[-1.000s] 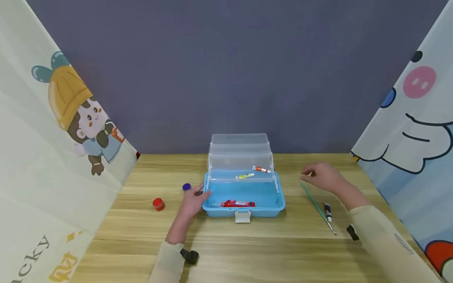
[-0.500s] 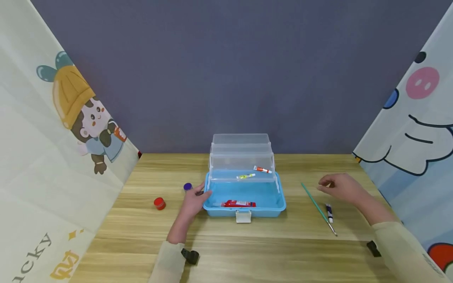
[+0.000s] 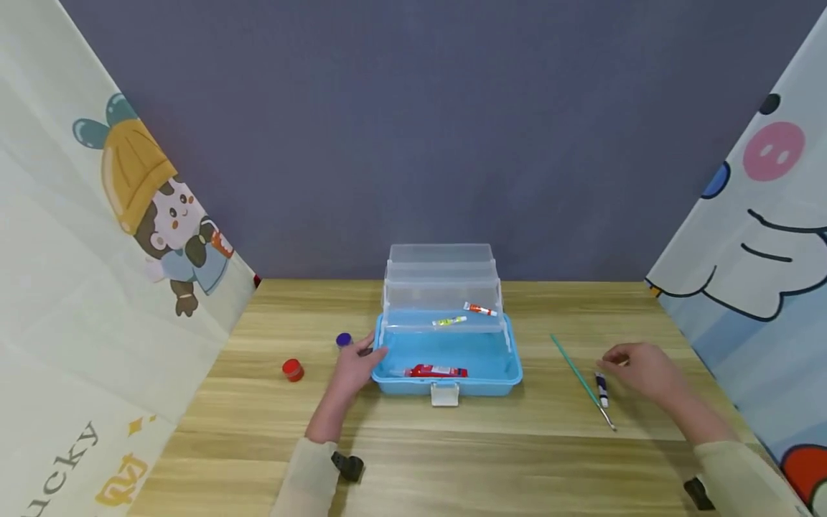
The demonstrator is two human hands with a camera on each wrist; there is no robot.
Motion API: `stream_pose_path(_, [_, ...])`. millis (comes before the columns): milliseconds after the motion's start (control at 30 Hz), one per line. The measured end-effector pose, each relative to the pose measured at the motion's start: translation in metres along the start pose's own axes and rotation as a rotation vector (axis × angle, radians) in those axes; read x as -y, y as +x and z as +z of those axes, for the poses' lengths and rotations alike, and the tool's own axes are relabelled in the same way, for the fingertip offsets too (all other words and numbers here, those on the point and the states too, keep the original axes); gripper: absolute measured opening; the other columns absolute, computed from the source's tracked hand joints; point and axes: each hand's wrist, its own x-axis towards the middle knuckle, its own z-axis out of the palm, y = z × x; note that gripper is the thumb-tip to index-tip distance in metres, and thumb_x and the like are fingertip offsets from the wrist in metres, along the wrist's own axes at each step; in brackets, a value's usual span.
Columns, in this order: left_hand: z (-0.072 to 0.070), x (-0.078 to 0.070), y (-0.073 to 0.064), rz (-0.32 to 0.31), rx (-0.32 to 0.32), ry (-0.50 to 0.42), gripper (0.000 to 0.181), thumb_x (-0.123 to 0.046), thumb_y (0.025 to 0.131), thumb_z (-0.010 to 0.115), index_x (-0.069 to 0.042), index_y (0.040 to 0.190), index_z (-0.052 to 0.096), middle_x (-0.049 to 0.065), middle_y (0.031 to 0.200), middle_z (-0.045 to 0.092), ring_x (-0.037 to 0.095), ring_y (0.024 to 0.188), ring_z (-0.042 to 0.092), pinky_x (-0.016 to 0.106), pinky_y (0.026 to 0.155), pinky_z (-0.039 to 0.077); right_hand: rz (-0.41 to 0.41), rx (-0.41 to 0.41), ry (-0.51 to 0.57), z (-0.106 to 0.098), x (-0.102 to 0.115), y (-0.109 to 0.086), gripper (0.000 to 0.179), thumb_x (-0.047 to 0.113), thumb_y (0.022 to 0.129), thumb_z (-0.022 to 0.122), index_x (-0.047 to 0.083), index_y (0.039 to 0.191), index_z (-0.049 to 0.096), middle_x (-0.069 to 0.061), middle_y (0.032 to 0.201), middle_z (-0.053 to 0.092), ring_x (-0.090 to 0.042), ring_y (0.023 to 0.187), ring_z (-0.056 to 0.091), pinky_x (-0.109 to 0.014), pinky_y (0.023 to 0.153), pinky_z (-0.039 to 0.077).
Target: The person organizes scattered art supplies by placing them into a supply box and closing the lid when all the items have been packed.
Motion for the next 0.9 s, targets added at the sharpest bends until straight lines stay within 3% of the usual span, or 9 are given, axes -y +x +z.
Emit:
stream_pose_path(267, [0.000, 0.001, 0.002, 0.011, 0.016, 0.003, 0.060, -0.029, 0.089, 0.072, -0.016, 0.143, 0.049, 0.024, 0.133, 0.054, 0.033, 0.112, 0.060, 0.035, 0.076, 0.058, 0.083, -0.043, -0.002, 0.013, -0.004, -0.017, 0.028, 0.034, 0.090, 0.068, 0.007, 0.089, 0.076, -0.007, 0.084, 0.071, -0.022, 0.070, 0.063, -0.041, 0.060, 0.051])
stream_pose_path(433, [0.000, 0.000, 0.002, 0.012, 0.009, -0.035, 0.061, -0.026, 0.088, 0.073, -0.012, 0.142, 0.049, 0.026, 0.129, 0.056, 0.034, 0.107, 0.062, 0.035, 0.075, 0.058, 0.165, 0.040, -0.008, 0.019, -0.006, -0.020, 0.034, 0.044, 0.090, 0.065, 0.011, 0.092, 0.077, -0.002, 0.083, 0.071, -0.014, 0.064, 0.056, -0.034, 0.054, 0.046])
stream_pose_path(567, [0.000, -0.001, 0.002, 0.016, 0.000, -0.057, 0.062, -0.025, 0.088, 0.074, -0.011, 0.143, 0.048, 0.027, 0.127, 0.057, 0.034, 0.103, 0.064, 0.036, 0.073, 0.058, 0.203, 0.065, -0.006, 0.019, -0.003, -0.019, 0.041, 0.049, 0.088, 0.065, 0.010, 0.092, 0.076, -0.005, 0.085, 0.071, -0.017, 0.066, 0.060, -0.036, 0.054, 0.048])
stream_pose_path(900, [0.000, 0.000, 0.000, 0.002, 0.012, -0.016, 0.059, -0.028, 0.089, 0.072, -0.016, 0.142, 0.049, 0.023, 0.136, 0.052, 0.033, 0.109, 0.062, 0.034, 0.073, 0.058, 0.183, 0.078, -0.030, 0.023, 0.004, -0.019, 0.032, 0.046, 0.085, 0.070, 0.015, 0.085, 0.077, 0.002, 0.077, 0.068, -0.014, 0.060, 0.052, -0.033, 0.050, 0.042])
